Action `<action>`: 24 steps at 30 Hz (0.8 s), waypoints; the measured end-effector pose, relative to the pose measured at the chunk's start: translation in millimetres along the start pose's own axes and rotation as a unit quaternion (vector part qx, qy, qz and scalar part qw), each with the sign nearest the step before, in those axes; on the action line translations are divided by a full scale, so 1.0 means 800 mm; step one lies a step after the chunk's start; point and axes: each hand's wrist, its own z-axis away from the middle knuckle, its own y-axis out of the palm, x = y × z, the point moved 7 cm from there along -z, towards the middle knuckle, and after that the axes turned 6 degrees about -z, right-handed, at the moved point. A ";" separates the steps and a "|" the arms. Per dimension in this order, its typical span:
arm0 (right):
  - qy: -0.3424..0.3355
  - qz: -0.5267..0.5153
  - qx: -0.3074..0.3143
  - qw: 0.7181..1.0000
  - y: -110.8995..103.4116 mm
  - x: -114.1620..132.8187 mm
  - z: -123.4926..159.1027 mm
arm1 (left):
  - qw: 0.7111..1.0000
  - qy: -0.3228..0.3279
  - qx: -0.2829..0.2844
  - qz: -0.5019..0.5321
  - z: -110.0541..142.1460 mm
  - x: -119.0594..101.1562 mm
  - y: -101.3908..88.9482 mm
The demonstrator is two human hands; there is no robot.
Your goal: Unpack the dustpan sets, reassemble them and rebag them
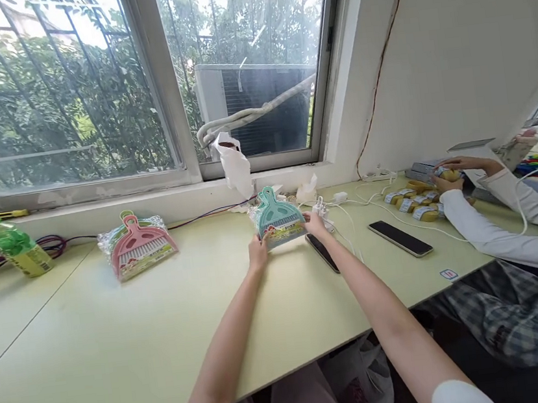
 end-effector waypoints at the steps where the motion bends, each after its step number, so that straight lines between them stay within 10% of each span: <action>1: 0.003 0.022 -0.017 1.000 -0.006 -0.005 -0.006 | 0.998 0.034 -0.025 -0.035 0.004 -0.008 -0.006; 5: 0.003 0.111 -0.084 0.990 -0.020 -0.025 -0.018 | 0.969 0.174 -0.087 -0.151 0.033 -0.044 -0.018; 10: 0.001 0.130 -0.107 0.986 -0.010 -0.041 -0.018 | 0.885 0.314 0.133 -0.318 0.059 -0.057 0.049; 16: -0.020 0.150 -0.105 0.983 0.007 -0.034 -0.011 | 0.886 0.187 0.159 -0.393 0.043 -0.019 0.059; 24: -0.080 0.145 -0.109 0.980 0.016 -0.001 0.008 | 0.877 0.200 0.146 -0.411 0.043 -0.013 0.056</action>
